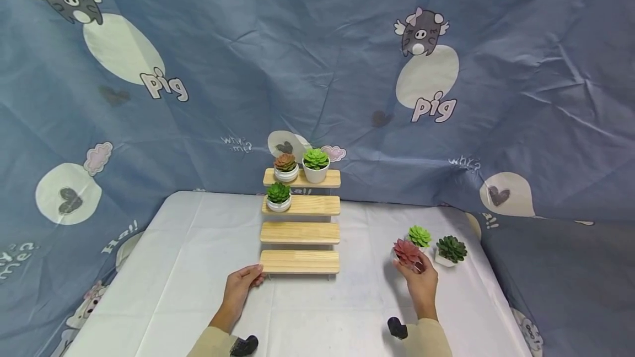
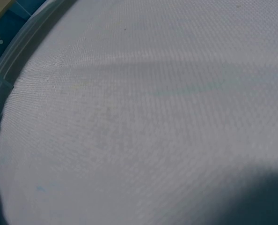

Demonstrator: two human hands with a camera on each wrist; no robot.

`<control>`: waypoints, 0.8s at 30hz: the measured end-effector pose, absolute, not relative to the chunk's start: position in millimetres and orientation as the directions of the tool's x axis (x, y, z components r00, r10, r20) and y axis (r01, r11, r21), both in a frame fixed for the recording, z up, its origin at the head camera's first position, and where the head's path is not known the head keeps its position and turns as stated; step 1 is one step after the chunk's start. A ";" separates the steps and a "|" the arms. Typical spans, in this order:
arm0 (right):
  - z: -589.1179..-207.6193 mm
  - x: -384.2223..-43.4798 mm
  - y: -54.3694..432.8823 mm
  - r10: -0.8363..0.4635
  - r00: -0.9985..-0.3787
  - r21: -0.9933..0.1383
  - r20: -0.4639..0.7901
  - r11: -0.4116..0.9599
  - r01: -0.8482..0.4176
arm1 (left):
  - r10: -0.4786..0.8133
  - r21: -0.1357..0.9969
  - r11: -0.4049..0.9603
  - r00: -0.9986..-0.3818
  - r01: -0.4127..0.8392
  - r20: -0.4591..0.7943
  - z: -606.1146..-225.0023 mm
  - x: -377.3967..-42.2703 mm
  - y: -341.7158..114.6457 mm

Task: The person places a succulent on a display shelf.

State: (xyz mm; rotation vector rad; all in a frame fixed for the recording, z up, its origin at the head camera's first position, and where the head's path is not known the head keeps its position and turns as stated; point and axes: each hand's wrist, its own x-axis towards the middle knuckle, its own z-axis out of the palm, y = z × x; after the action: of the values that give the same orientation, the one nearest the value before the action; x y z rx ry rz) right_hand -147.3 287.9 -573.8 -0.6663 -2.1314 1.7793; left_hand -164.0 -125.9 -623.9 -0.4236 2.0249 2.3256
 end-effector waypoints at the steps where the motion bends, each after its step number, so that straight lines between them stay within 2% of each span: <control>1: -572.2 -148.4 286.5 0.511 -0.856 -0.980 -0.078 0.119 0.161 | -0.152 0.971 -0.152 -0.966 -0.186 -0.209 -624.1 -163.9 -125.9; 7: -563.1 -156.6 275.9 0.466 -0.882 -0.991 -0.068 0.069 0.113 | -0.153 0.971 -0.144 -0.966 -0.189 -0.211 -622.1 -163.7 -125.4; 13: -553.9 -166.8 261.5 0.416 -0.908 -0.992 -0.052 0.085 0.096 | -0.163 0.967 -0.135 -0.958 -0.215 -0.236 -621.2 -164.9 -124.9; 22: -541.9 -185.7 239.9 0.366 -0.930 -0.997 -0.036 0.046 0.057 | -0.134 0.981 -0.167 -0.983 -0.099 -0.122 -624.3 -162.4 -126.6; 24: -538.6 -189.5 235.8 0.362 -0.932 -0.998 -0.031 0.034 0.046 | -0.137 0.978 -0.168 -0.980 -0.120 -0.143 -623.5 -162.7 -126.3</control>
State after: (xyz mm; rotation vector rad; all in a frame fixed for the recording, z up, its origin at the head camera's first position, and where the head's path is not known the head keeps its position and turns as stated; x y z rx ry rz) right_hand -189.5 235.8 -538.6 -0.4207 -2.0786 1.9909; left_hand -162.7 -126.3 -623.5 -0.3135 2.0331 2.3893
